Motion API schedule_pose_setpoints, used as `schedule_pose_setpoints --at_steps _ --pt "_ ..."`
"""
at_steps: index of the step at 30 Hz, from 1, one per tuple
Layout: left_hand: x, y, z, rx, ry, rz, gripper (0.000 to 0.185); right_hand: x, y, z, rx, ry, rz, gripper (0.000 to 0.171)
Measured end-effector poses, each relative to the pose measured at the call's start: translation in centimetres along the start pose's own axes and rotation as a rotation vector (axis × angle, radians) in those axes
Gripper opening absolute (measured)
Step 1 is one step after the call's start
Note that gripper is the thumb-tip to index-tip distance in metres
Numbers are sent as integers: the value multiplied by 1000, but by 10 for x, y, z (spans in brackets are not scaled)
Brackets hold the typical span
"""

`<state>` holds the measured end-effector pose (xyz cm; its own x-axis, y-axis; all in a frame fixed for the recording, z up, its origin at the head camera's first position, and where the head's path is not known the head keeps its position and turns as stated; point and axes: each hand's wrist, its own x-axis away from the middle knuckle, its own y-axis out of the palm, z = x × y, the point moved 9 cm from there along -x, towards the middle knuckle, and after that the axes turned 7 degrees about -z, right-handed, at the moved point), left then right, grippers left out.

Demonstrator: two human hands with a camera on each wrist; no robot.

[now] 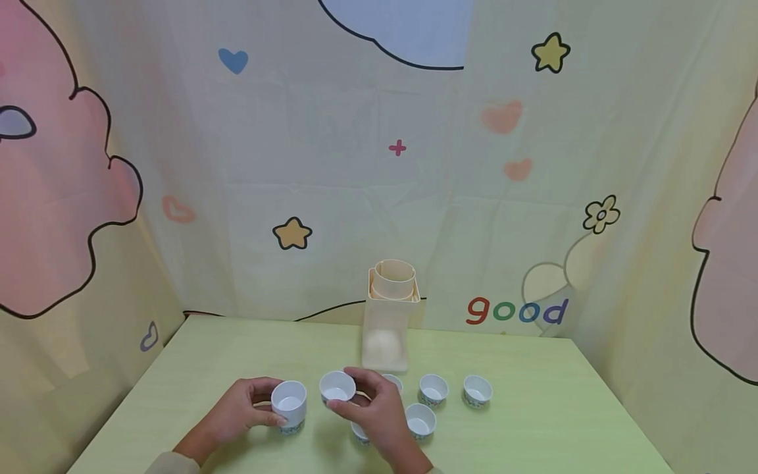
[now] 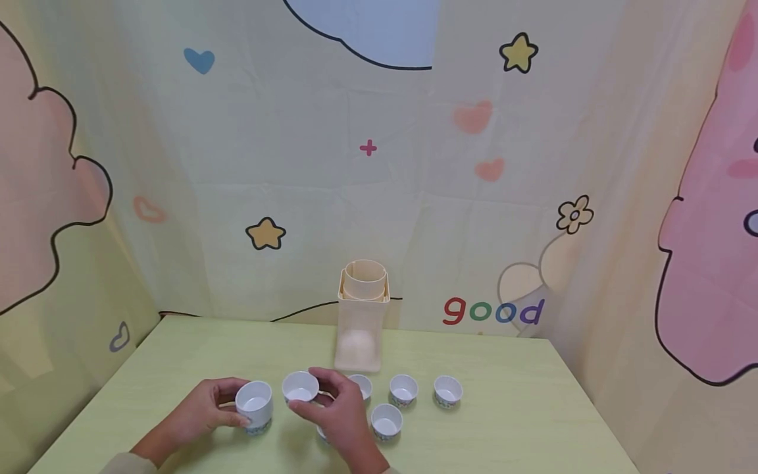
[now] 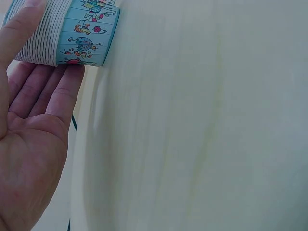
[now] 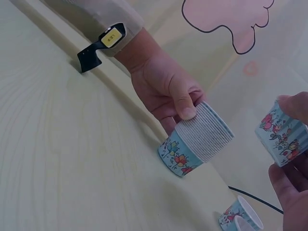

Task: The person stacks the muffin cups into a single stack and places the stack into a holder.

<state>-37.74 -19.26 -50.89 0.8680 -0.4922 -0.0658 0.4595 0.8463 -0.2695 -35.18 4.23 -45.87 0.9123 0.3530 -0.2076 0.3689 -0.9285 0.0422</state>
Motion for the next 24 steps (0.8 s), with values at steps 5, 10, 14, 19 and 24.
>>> schedule_pose_setpoints --at_steps 5,10,14,19,24 --pt "0 0 0 -1 13 0 70 -5 7 -1 -1 -2 -5 61" --pt "0 1 0 4 5 5 70 -11 13 1 2 -5 -5 58" --pt "0 1 0 12 0 2 69 -15 17 3 -2 -5 -3 57" --pt "0 1 0 16 -1 -3 68 -18 21 2 -2 -10 -4 55" --pt "0 1 0 11 4 -6 68 -21 28 4 -5 0 -9 55"
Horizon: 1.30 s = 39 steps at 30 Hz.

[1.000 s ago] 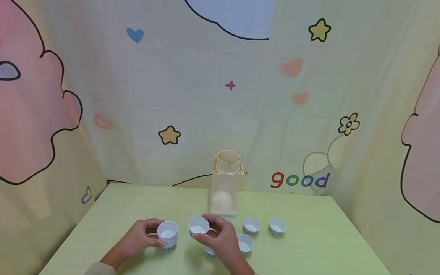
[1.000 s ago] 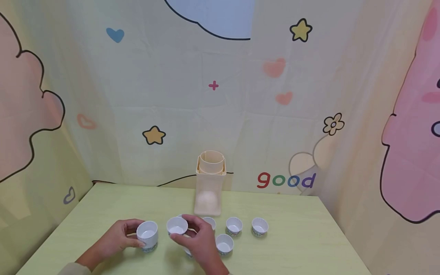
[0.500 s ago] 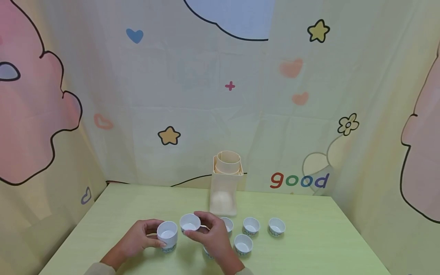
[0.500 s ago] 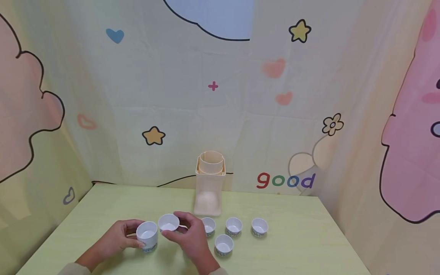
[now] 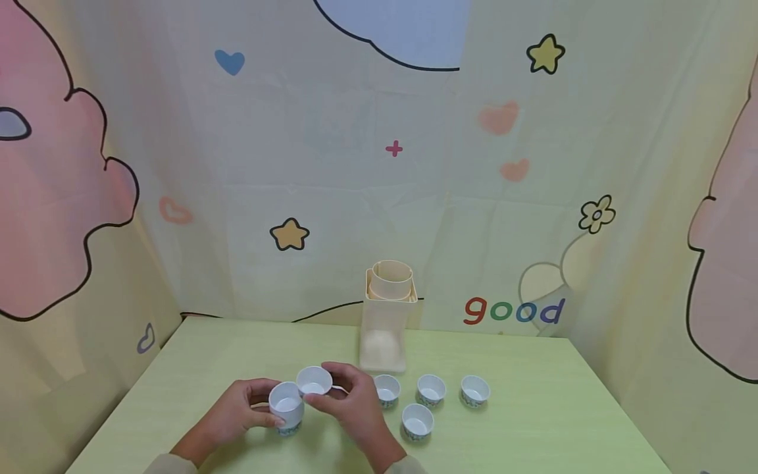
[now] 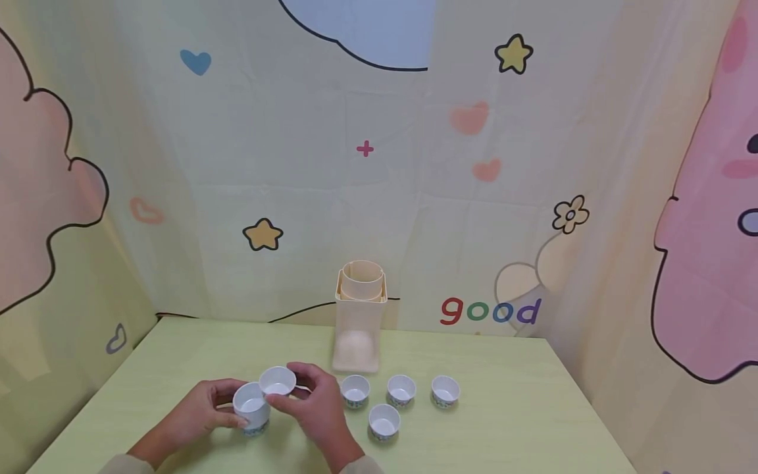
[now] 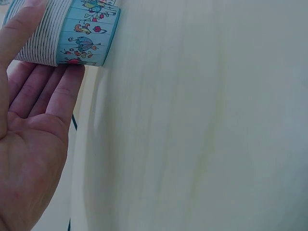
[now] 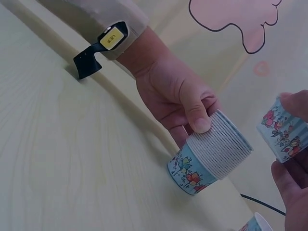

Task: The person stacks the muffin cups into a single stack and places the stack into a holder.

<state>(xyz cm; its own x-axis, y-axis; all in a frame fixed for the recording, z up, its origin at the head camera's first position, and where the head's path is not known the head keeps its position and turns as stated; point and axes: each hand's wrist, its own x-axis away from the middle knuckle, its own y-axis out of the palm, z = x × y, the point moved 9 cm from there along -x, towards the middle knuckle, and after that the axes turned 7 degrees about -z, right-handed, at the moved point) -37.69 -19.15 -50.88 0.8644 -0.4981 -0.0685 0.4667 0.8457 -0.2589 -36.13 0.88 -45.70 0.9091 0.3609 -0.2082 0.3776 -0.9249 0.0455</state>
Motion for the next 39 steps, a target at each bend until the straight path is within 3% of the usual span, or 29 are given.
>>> schedule_pose_setpoints --at_steps 16,39 --pt "0 0 0 0 27 -3 69 -9 17 6 -31 17 -21 54" --pt "0 0 1 -10 1 7 67 -14 29 9 58 -10 -50 48"
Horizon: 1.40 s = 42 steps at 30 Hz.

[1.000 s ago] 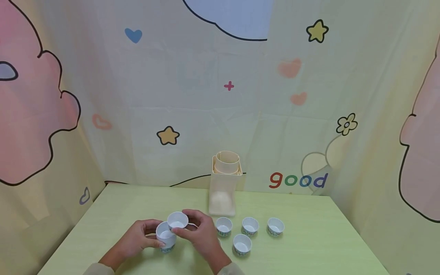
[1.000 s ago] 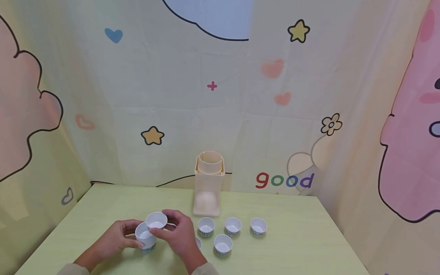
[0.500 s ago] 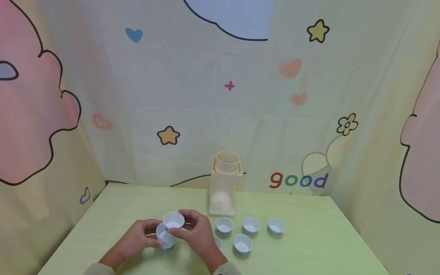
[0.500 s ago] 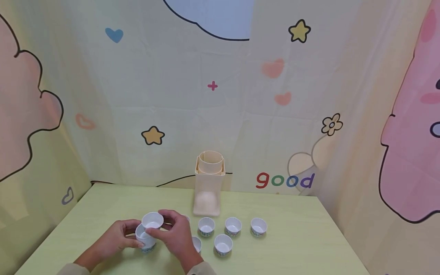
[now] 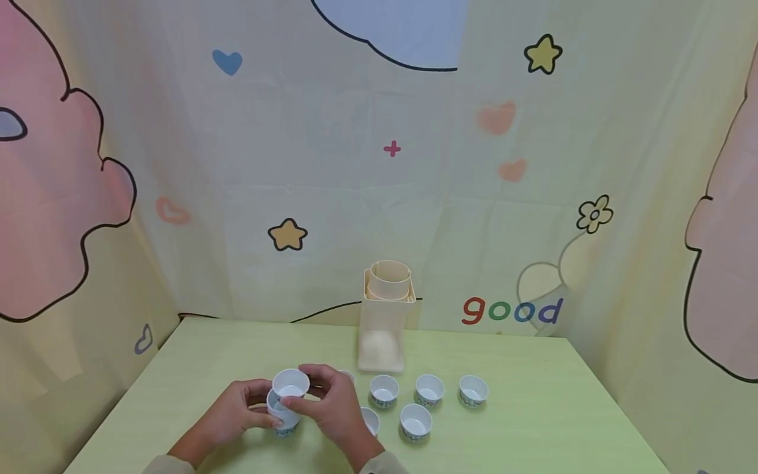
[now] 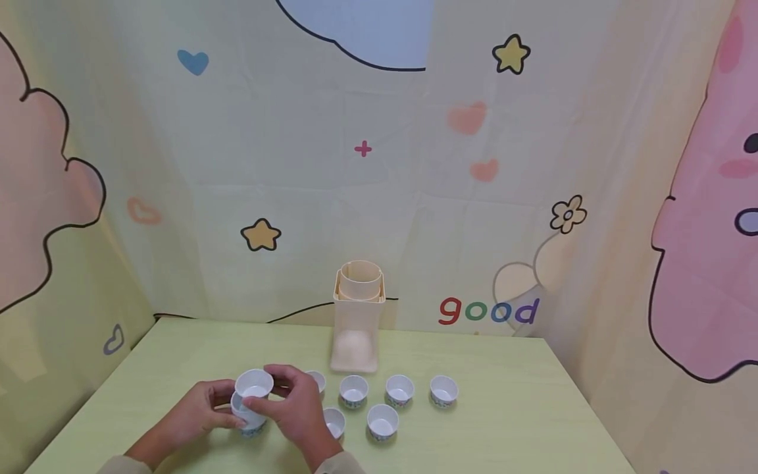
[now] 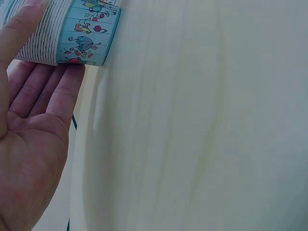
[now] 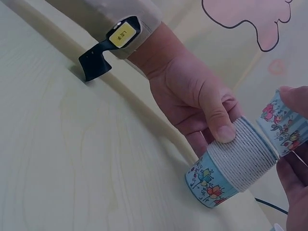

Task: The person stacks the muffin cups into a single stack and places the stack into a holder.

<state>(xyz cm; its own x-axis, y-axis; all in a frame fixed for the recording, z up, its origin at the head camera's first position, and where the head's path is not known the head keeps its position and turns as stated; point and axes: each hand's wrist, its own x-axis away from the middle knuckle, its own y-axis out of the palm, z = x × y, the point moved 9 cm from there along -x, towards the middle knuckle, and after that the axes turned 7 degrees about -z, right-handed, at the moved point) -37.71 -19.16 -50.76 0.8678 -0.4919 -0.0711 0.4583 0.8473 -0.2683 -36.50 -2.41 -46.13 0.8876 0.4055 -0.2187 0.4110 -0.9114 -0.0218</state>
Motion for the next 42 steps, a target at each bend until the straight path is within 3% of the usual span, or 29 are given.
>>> schedule_pose_setpoints --at_steps 16,42 --pt "-1 -2 -6 -14 -37 14 68 -2 5 7 60 13 -17 50" --pt "-1 -1 -1 8 16 -17 66 -4 7 23 128 36 -38 49"
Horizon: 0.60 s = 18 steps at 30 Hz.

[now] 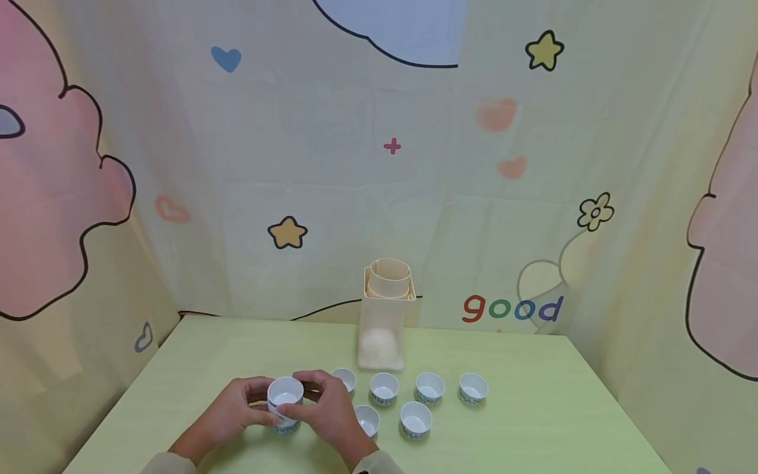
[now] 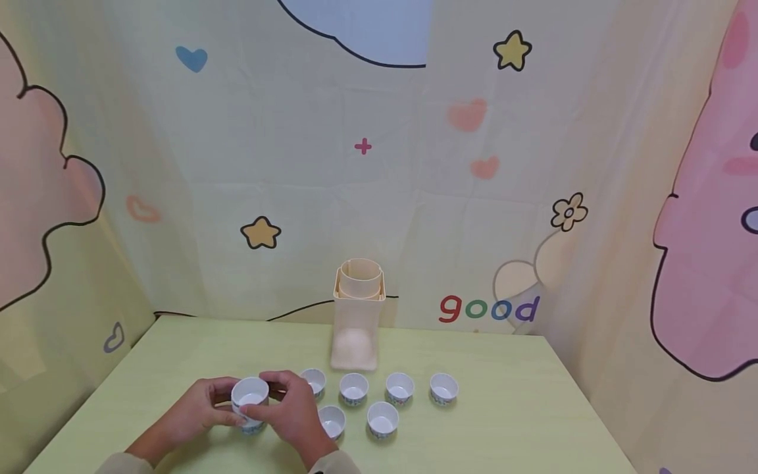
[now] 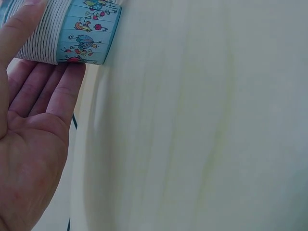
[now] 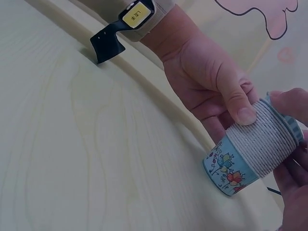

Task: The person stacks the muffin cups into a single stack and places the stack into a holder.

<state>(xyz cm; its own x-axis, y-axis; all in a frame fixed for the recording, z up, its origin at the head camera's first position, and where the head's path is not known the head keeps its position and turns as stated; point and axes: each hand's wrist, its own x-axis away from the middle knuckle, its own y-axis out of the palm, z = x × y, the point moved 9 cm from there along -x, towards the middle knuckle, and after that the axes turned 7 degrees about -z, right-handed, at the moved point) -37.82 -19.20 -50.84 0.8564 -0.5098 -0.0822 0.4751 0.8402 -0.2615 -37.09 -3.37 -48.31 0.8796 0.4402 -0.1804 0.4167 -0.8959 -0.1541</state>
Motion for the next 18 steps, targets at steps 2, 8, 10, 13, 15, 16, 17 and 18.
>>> schedule_pose_setpoints --at_steps 2,8,10,13,15,16,17,18 --pt "0 0 0 -1 4 0 66 0 0 0 8 -12 -4 49" --pt "0 0 0 -9 12 -3 64 -1 1 3 10 -17 -19 49" --pt "0 0 0 -11 16 -2 63 -1 2 3 0 -13 -28 49" --pt "0 0 0 -14 11 1 64 -1 2 2 -8 -3 -40 50" --pt "0 0 0 -16 5 2 64 -1 2 3 -11 13 -46 50" --pt "0 -1 0 -18 1 3 65 -1 2 2 -7 17 -48 50" --pt "0 -1 0 -21 -3 4 65 -1 2 2 -3 22 -50 51" --pt "-1 -1 0 -23 -6 5 65 -1 2 1 3 25 -52 51"
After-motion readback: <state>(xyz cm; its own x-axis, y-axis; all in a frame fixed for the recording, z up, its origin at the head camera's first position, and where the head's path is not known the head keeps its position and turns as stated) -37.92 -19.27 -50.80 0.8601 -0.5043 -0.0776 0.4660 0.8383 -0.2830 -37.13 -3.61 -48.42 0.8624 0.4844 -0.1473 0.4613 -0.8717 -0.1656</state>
